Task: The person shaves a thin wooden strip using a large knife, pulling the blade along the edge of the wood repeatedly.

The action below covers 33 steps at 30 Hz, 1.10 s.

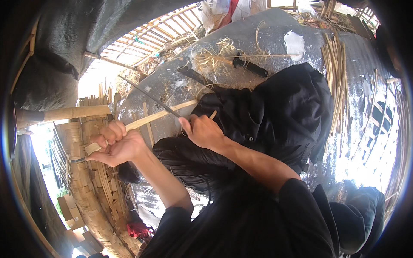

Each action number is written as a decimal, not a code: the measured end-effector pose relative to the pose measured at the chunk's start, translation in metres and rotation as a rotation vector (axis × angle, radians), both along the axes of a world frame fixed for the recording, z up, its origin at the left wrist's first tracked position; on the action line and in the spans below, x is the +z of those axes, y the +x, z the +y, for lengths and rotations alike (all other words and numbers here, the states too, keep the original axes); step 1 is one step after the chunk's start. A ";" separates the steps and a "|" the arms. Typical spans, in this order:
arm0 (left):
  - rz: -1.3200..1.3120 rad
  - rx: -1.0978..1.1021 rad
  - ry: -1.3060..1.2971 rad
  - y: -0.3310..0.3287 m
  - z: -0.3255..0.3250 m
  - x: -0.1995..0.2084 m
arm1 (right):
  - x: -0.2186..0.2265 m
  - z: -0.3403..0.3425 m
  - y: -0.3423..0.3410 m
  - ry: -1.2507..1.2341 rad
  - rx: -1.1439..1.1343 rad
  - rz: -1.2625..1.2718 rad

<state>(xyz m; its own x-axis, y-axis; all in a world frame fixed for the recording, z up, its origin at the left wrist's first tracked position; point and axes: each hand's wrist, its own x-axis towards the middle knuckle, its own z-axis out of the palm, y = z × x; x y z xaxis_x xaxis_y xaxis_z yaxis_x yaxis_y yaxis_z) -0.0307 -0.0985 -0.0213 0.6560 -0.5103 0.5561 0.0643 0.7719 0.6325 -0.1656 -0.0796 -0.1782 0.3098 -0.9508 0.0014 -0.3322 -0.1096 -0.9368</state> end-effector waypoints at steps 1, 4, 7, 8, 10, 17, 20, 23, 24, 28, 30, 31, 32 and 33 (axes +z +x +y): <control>-0.010 -0.009 0.004 -0.001 0.001 -0.001 | 0.010 0.003 0.002 0.004 0.001 -0.022; -0.053 0.011 0.021 -0.011 -0.007 0.002 | 0.043 0.006 0.006 0.007 0.019 -0.098; -0.079 -0.026 0.029 -0.009 -0.010 0.004 | 0.017 0.010 0.011 0.025 0.017 -0.169; -0.080 -0.043 0.027 -0.006 -0.009 0.004 | -0.001 0.007 0.010 0.003 -0.045 -0.178; -0.027 -0.235 -0.075 0.001 -0.003 0.001 | -0.036 -0.001 -0.002 0.106 -0.025 -0.014; -0.094 -0.410 -0.105 -0.012 -0.014 -0.006 | 0.045 -0.001 -0.003 0.187 0.048 -0.272; -0.135 -0.404 -0.107 -0.014 -0.016 -0.003 | 0.012 0.000 0.004 0.156 -0.007 -0.209; -0.121 -0.425 -0.147 -0.015 -0.008 -0.006 | -0.013 0.005 -0.010 0.212 -0.044 -0.144; -0.130 -0.409 -0.149 -0.016 -0.011 -0.007 | -0.014 0.009 -0.013 0.259 -0.046 -0.136; -0.097 -0.234 -0.029 -0.024 -0.022 -0.001 | 0.031 0.002 -0.006 0.174 0.023 -0.289; -0.119 -0.071 0.056 -0.029 -0.027 0.004 | 0.039 0.003 -0.003 0.132 0.051 -0.278; -0.115 0.003 0.084 -0.029 -0.028 0.008 | 0.031 0.006 0.001 0.087 0.059 -0.250; -0.102 0.051 0.084 -0.025 -0.028 0.009 | 0.017 0.011 0.005 0.047 0.063 -0.220; -0.087 0.102 0.084 -0.016 -0.026 0.010 | -0.006 0.016 0.010 0.067 0.038 -0.186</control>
